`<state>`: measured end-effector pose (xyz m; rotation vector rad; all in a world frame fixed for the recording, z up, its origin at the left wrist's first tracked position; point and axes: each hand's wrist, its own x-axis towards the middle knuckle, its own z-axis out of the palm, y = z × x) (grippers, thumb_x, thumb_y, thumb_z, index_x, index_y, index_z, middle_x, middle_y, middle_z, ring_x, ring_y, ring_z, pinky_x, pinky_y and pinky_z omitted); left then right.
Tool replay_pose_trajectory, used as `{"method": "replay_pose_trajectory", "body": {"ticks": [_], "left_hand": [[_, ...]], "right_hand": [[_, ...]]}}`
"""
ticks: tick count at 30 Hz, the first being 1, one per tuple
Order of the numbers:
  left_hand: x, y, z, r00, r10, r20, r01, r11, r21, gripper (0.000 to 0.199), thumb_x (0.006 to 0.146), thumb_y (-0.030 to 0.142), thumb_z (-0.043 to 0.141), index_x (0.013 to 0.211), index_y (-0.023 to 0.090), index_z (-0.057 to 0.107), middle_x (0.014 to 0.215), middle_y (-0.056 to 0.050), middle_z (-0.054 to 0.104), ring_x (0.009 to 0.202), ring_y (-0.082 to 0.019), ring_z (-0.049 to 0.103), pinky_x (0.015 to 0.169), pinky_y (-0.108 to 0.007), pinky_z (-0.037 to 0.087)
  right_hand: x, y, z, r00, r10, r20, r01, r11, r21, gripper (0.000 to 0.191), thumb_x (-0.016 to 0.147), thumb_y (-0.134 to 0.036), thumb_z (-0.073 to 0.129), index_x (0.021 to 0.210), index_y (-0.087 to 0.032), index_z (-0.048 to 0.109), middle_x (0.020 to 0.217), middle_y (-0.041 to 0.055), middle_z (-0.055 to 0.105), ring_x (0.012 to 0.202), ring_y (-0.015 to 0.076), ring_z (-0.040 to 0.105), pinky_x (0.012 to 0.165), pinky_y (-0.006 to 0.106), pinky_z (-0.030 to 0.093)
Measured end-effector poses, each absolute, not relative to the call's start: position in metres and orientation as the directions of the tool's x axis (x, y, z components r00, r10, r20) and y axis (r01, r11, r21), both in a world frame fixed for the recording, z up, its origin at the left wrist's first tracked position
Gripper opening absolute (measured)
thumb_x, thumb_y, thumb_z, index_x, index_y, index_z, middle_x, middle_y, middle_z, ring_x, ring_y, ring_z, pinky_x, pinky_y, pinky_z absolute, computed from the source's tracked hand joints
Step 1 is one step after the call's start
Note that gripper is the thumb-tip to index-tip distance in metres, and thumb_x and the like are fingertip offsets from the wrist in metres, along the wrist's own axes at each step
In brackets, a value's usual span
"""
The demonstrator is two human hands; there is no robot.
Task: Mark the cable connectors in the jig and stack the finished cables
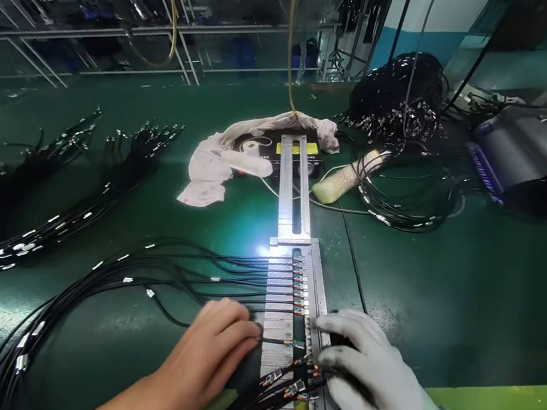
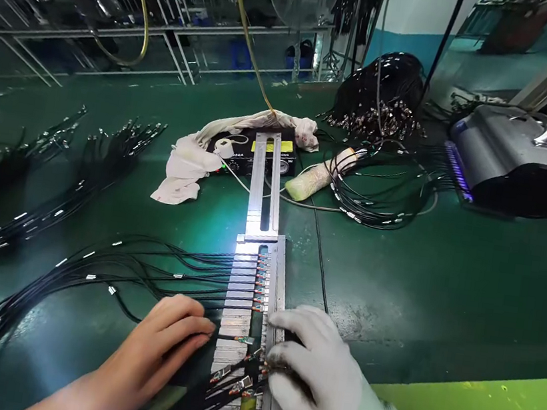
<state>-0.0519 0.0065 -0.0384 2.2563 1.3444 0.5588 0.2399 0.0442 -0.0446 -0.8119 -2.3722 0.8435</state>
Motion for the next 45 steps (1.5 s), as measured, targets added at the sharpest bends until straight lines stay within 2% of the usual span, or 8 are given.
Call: {"method": "replay_pose_trajectory", "body": {"ticks": [7,10,15,18,26,33,40,45], "left_hand": [[-0.088,-0.015,-0.057,0.445,0.839,0.314,0.865,-0.493,0.092,0.025,0.097,0.011,0.045,0.115,0.018,0.060,0.107,-0.010,0.062,0.103,-0.025,0.051,0.092,-0.043,0.034],[-0.070,-0.011,-0.055,0.530,0.816,0.230,0.804,-0.570,0.169,0.032,0.095,0.008,0.045,0.125,0.017,0.054,0.114,-0.010,0.062,0.107,-0.024,0.051,0.098,-0.044,0.032],[-0.051,0.007,-0.047,0.549,0.820,0.164,0.640,-0.538,0.549,0.023,0.095,0.004,0.042,0.113,0.014,0.054,0.099,-0.007,0.058,0.089,-0.016,0.051,0.079,-0.028,0.043],[-0.052,0.017,-0.046,0.533,0.826,0.184,0.588,-0.518,0.621,0.032,0.095,0.003,0.042,0.124,0.014,0.051,0.102,-0.009,0.055,0.090,-0.015,0.052,0.078,-0.025,0.045],[-0.042,0.037,-0.040,0.618,0.770,0.162,0.624,-0.605,0.494,0.035,0.096,0.006,0.036,0.126,0.012,0.052,0.095,-0.010,0.056,0.080,-0.017,0.053,0.069,-0.028,0.049],[-0.044,0.031,-0.033,0.643,0.758,0.111,0.643,-0.613,0.459,0.034,0.102,0.016,0.031,0.130,0.011,0.049,0.104,-0.012,0.059,0.088,-0.018,0.056,0.079,-0.029,0.051],[-0.044,0.035,-0.046,0.614,0.773,0.159,0.562,-0.570,0.600,0.034,0.098,0.006,0.038,0.130,0.011,0.048,0.112,-0.013,0.056,0.098,-0.018,0.054,0.084,-0.027,0.047],[-0.047,0.020,-0.052,0.515,0.823,0.241,0.759,-0.568,0.318,0.036,0.099,0.009,0.038,0.127,0.021,0.058,0.110,-0.011,0.053,0.102,-0.024,0.048,0.091,-0.043,0.035]], "right_hand": [[0.249,0.050,-0.036,-0.751,0.626,0.211,0.343,0.643,-0.685,0.014,0.087,-0.024,0.058,0.100,-0.025,0.065,0.125,0.0078,0.055,0.118,0.0285,0.048,0.098,0.046,0.045],[0.244,0.071,-0.037,-0.654,0.733,0.189,0.397,0.545,-0.739,0.013,0.090,-0.023,0.057,0.100,-0.026,0.065,0.125,0.0064,0.056,0.118,0.0259,0.051,0.097,0.043,0.047],[0.231,0.095,-0.054,-0.517,0.839,0.168,0.372,0.397,-0.839,0.014,0.095,-0.021,0.053,0.095,-0.025,0.066,0.118,0.0052,0.059,0.111,0.0212,0.056,0.094,0.037,0.049],[0.229,0.098,-0.058,-0.507,0.848,0.156,0.358,0.372,-0.856,0.014,0.095,-0.021,0.053,0.095,-0.024,0.067,0.116,0.0051,0.060,0.108,0.0202,0.057,0.092,0.035,0.049],[0.227,0.098,-0.056,-0.480,0.866,0.140,0.339,0.330,-0.881,0.014,0.094,-0.018,0.054,0.092,-0.024,0.067,0.112,0.0033,0.061,0.106,0.0190,0.058,0.092,0.034,0.048],[0.227,0.101,-0.055,-0.470,0.873,0.128,0.327,0.306,-0.894,0.015,0.093,-0.017,0.054,0.093,-0.024,0.068,0.110,0.0043,0.062,0.104,0.0199,0.059,0.090,0.036,0.049],[0.227,0.102,-0.055,-0.465,0.877,0.123,0.341,0.305,-0.889,0.015,0.092,-0.017,0.055,0.092,-0.024,0.068,0.109,0.0042,0.062,0.103,0.0199,0.060,0.089,0.034,0.050],[0.227,0.102,-0.054,-0.458,0.882,0.109,0.340,0.287,-0.896,0.016,0.091,-0.017,0.055,0.093,-0.025,0.068,0.109,0.0027,0.062,0.104,0.0189,0.060,0.090,0.033,0.050]]}}
